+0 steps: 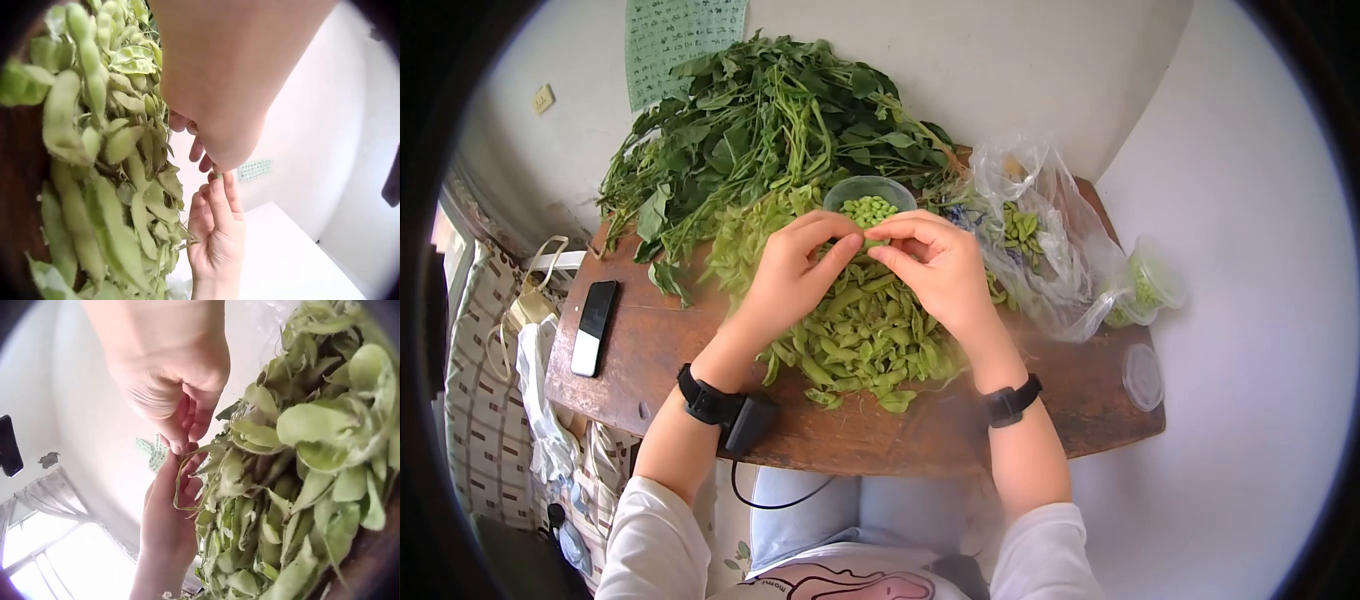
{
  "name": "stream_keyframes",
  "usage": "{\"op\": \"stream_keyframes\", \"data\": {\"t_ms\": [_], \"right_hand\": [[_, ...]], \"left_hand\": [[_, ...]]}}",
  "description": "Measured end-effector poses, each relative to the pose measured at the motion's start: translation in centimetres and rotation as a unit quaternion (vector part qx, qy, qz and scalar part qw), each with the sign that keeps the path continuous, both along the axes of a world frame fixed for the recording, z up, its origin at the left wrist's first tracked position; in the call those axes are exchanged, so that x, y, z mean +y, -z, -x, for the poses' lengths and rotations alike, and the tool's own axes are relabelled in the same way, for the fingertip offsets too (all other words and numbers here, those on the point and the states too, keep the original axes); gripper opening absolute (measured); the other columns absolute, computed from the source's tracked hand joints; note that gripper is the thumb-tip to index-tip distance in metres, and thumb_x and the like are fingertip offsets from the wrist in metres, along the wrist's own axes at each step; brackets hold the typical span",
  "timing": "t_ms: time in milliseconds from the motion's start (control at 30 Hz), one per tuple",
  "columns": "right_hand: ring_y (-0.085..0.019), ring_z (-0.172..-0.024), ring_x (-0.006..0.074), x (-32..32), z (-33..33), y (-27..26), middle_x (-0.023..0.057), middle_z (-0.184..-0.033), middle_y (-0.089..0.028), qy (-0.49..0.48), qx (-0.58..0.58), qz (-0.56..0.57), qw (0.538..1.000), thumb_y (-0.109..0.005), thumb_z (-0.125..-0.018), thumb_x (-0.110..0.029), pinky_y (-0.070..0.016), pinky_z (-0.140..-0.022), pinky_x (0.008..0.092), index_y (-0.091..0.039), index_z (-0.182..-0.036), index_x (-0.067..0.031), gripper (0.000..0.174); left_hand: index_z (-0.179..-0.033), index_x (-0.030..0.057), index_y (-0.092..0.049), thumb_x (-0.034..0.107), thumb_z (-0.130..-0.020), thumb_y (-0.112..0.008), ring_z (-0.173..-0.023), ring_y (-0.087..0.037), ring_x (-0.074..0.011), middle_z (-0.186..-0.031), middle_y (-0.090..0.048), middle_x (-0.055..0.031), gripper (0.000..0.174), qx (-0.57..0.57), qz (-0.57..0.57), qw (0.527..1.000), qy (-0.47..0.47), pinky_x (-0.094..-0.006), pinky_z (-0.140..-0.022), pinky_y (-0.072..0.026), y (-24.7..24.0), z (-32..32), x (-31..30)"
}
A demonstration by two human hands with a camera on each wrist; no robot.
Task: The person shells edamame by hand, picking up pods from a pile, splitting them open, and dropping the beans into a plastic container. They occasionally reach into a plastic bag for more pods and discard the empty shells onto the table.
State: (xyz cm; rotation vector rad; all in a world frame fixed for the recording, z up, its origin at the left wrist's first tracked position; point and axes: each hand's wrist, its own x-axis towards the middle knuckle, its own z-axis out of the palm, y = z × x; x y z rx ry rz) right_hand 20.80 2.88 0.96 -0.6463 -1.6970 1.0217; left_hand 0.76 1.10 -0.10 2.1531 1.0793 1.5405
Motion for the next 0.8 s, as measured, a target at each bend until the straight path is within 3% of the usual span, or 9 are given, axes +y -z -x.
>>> {"op": "stream_keyframes", "data": {"t_ms": [67,167,267,367,500,567,600,700,800], "right_hand": [[-0.069,-0.097,0.015,0.0,-0.3,0.1,0.0088,-0.113,-0.069,0.002,-0.015,-0.001,1.0,-0.067,-0.092,0.01,-0.059,-0.09,0.028,-0.072,-0.108,0.0051,0.018],[-0.069,-0.095,0.0146,-0.1,-0.6,0.0,0.0112,-0.119,-0.068,0.015,0.024,0.08,0.996,-0.064,-0.095,0.008,-0.058,-0.086,0.0277,-0.073,-0.111,0.0046,0.019],[-0.067,-0.097,0.0126,0.6,-1.7,0.3,0.0106,-0.124,-0.067,0.086,-0.114,0.093,0.985,-0.06,-0.097,0.005,-0.0547,-0.084,0.0259,-0.072,-0.12,0.0002,0.026],[-0.061,-0.103,0.0105,1.2,-1.8,1.0,0.0044,-0.109,-0.073,0.128,-0.12,-0.102,0.979,-0.064,-0.097,-0.003,-0.0497,-0.085,0.0244,-0.071,-0.126,-0.0093,0.031],[-0.062,-0.104,0.0138,0.4,-2.5,0.0,0.0062,-0.111,-0.072,0.088,-0.174,-0.08,0.978,-0.066,-0.096,-0.005,-0.0501,-0.088,0.0284,-0.071,-0.127,-0.0093,0.031],[-0.063,-0.106,0.0174,-0.4,-2.2,-0.7,0.0081,-0.112,-0.071,0.059,-0.064,0.078,0.993,-0.07,-0.093,-0.004,-0.0498,-0.092,0.0314,-0.073,-0.123,-0.008,0.031],[-0.063,-0.106,0.0174,-0.6,-1.8,-0.7,0.0081,-0.112,-0.071,0.058,-0.065,0.076,0.993,-0.07,-0.093,-0.004,-0.0498,-0.092,0.0314,-0.073,-0.123,-0.008,0.031],[-0.064,-0.104,0.0198,-0.4,-1.1,-0.4,0.007,-0.101,-0.073,0.044,-0.087,-0.154,0.983,-0.077,-0.086,-0.003,-0.05,-0.092,0.0327,-0.076,-0.111,-0.0025,0.025],[-0.063,-0.102,0.02,-0.3,-1.3,-0.2,0.0069,-0.101,-0.073,0.042,-0.096,-0.18,0.978,-0.078,-0.084,-0.002,-0.0503,-0.091,0.0332,-0.077,-0.105,-0.0017,0.021]], "left_hand": [[-0.105,-0.0017,-0.071,0.017,-0.097,-0.068,-0.07,-0.063,-0.0144,-0.077,-0.068,-0.008,0.02,-0.007,0.208,0.978,0.012,-0.0281,-0.066,-0.0496,-0.6,0.0,-0.6],[-0.102,-0.001,-0.071,0.019,-0.098,-0.068,-0.062,-0.054,-0.0058,-0.072,-0.068,-0.003,0.021,-0.047,0.202,0.978,0.027,-0.0238,-0.058,-0.0437,0.7,-0.1,0.1],[-0.099,-0.0004,-0.071,0.02,-0.1,-0.066,-0.065,-0.056,-0.0052,-0.079,-0.072,-0.0027,0.021,-0.114,0.191,0.974,0.033,-0.0245,-0.06,-0.0449,0.8,-0.2,0.2],[-0.098,-0.0004,-0.071,0.02,-0.101,-0.065,-0.066,-0.056,-0.0052,-0.082,-0.074,-0.0021,0.022,-0.118,0.192,0.974,0.03,-0.0243,-0.06,-0.0451,1.2,-0.2,0.5],[-0.099,-0.0012,-0.07,0.02,-0.101,-0.065,-0.066,-0.056,-0.0049,-0.081,-0.072,-0.0014,0.022,-0.111,0.18,0.977,0.037,-0.0241,-0.061,-0.0452,0.9,-0.2,0.3],[-0.099,-0.0019,-0.07,0.019,-0.101,-0.065,-0.067,-0.055,-0.0053,-0.08,-0.071,-0.0013,0.022,-0.076,0.204,0.975,0.031,-0.0243,-0.063,-0.0461,0.7,-0.1,0.1],[-0.099,-0.0019,-0.07,0.019,-0.101,-0.065,-0.067,-0.055,-0.0053,-0.08,-0.071,-0.0013,0.022,-0.077,0.203,0.976,0.03,-0.0243,-0.063,-0.0461,0.7,-0.1,0.1],[-0.101,-0.0017,-0.071,0.018,-0.101,-0.065,-0.068,-0.055,-0.0061,-0.08,-0.069,-0.0018,0.02,-0.107,0.192,0.972,0.089,-0.0248,-0.064,-0.0465,0.5,-0.4,-0.4],[-0.103,-0.0013,-0.071,0.016,-0.101,-0.064,-0.071,-0.055,-0.0062,-0.081,-0.068,-0.0019,0.019,-0.057,0.227,0.965,0.119,-0.0253,-0.065,-0.0468,-0.3,-0.3,-0.9]]}}
